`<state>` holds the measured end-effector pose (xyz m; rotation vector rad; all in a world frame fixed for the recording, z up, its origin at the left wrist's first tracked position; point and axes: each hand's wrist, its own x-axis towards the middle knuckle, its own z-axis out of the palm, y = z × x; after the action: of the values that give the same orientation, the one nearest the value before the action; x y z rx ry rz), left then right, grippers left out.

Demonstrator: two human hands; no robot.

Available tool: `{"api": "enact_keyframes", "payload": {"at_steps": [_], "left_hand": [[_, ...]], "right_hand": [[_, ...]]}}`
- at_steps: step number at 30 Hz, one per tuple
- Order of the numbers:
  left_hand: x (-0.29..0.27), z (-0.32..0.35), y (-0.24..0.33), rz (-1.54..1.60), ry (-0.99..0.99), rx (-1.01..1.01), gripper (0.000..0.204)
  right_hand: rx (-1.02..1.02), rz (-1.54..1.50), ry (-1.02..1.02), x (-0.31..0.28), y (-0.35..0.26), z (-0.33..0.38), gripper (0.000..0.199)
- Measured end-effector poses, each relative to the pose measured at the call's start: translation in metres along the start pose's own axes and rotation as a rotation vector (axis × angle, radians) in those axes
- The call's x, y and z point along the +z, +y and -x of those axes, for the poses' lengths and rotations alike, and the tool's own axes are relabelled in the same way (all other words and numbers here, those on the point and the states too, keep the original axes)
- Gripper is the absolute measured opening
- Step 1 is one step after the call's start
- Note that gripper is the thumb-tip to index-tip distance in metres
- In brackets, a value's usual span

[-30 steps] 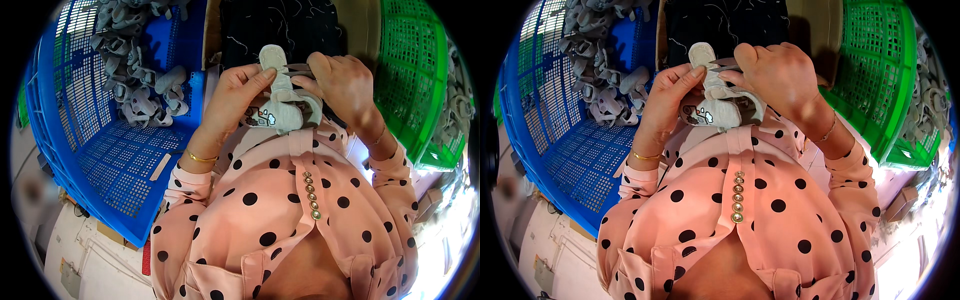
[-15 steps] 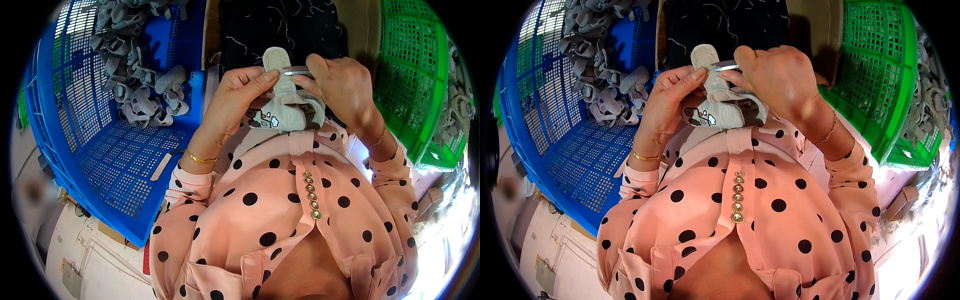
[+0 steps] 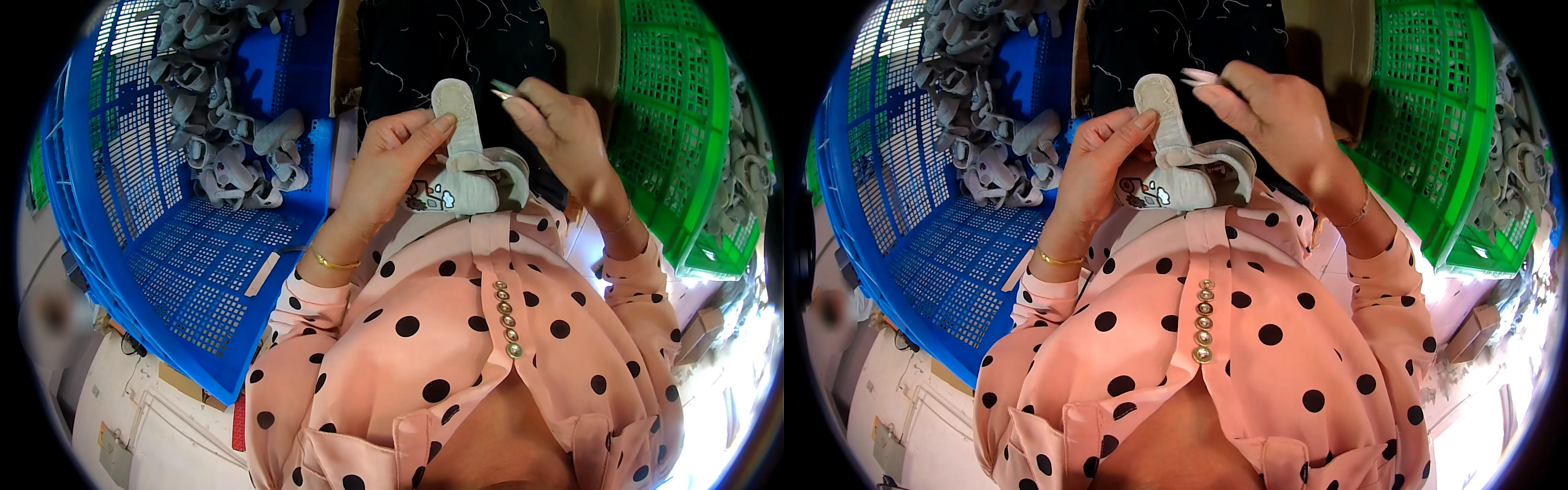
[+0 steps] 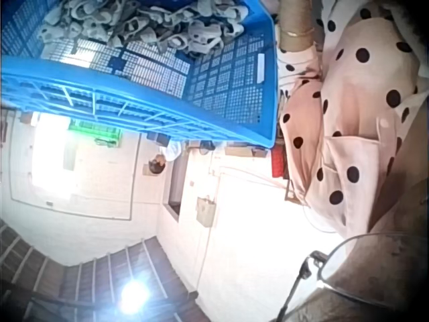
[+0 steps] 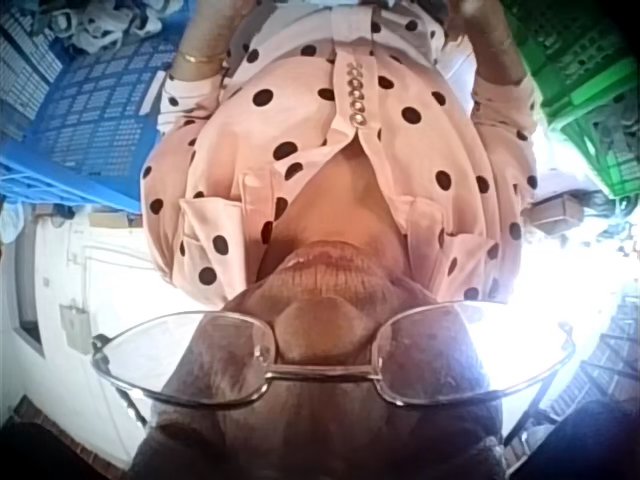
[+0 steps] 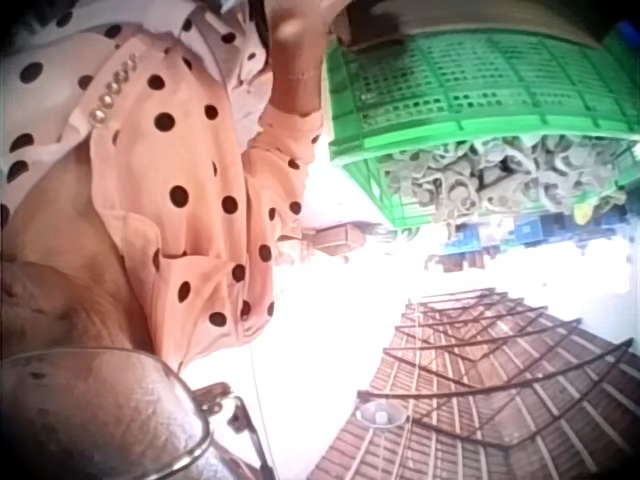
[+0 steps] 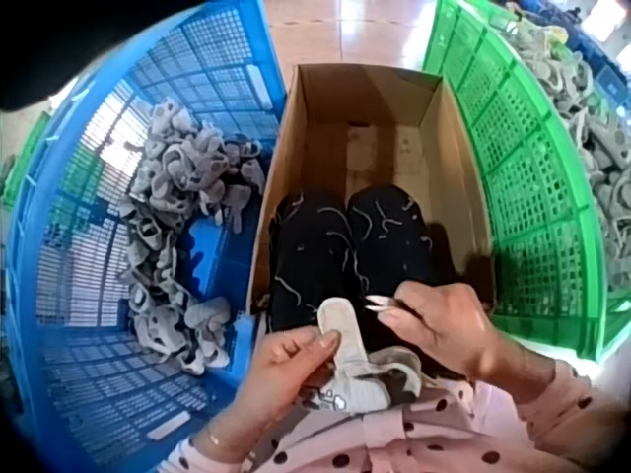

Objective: The person sits on the floor and uses scissors to trim loose threads and excess fabric from small white fabric items, likely baby shoes or slippers. They handle the items one at a time, picking them from a blue basket, trimming them, and placing them into a green basket.

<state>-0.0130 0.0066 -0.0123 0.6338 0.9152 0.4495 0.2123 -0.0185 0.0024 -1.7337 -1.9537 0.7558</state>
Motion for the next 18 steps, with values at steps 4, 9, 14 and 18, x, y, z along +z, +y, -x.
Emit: {"api": "enact_keyframes", "payload": {"at_steps": [4, 9, 14, 18], "left_hand": [[0.006, -0.001, 0.002, -0.01, 0.055, 0.032, 0.021], [0.012, 0.0, 0.005, 0.013, 0.088, 0.025, 0.019], [0.013, 0.002, 0.008, 0.015, 0.102, 0.002, 0.018], [0.012, 0.001, 0.01, 0.022, 0.082, -0.019, 0.018]], "right_hand": [[-0.111, 0.21, 0.084, -0.006, 0.001, 0.005, 0.043], [-0.215, 0.477, 0.046, -0.012, -0.004, 0.005, 0.046], [-0.234, 0.52, -0.005, -0.017, -0.009, 0.001, 0.044], [-0.231, 0.495, -0.033, -0.016, -0.01, -0.001, 0.044]]}}
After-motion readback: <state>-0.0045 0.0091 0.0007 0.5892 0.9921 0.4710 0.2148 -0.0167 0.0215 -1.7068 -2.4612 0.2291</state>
